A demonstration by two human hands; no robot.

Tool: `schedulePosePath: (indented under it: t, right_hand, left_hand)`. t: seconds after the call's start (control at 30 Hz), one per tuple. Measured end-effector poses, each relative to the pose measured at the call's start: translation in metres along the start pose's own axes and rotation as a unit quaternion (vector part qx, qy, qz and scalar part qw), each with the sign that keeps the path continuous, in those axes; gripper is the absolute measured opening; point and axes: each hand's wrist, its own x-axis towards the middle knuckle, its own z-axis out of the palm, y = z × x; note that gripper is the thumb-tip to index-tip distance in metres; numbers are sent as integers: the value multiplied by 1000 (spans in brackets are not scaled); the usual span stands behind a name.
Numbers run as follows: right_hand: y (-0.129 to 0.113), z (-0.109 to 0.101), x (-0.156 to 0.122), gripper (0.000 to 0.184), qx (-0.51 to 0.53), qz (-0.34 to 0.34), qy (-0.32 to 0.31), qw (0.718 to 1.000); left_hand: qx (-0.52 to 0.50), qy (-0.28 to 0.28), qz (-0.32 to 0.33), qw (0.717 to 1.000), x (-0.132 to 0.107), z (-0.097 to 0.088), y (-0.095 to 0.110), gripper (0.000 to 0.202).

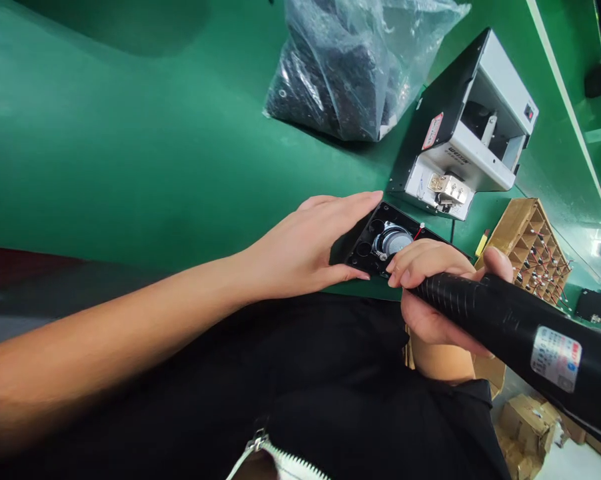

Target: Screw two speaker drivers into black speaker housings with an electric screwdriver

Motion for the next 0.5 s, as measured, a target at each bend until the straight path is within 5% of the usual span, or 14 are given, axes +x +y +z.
schedulePosePath:
  t: [0.07,0.2,0.33,0.43,0.5]
  right_hand:
    - [0,2,2,79,20,-63,37,997]
    - [-1,9,1,76,22,-73,17,997]
    - [-5,12,-5,50,47,-125,4,991]
    - [-12,2,-4,65,40,-142,-75,986]
    - [-15,-7,0,46,15,-111,-153,982]
  left_hand:
    - [1,-4,-6,1000,0,0,0,119]
    - [-2,-3,-8,1000,0,1,-1,119]
    - [-9,1,-2,1000,1,2,-1,118]
    - [-13,2,-1,1000,2,2,-1,113]
    - [-15,5,1,1000,3,1,0,112]
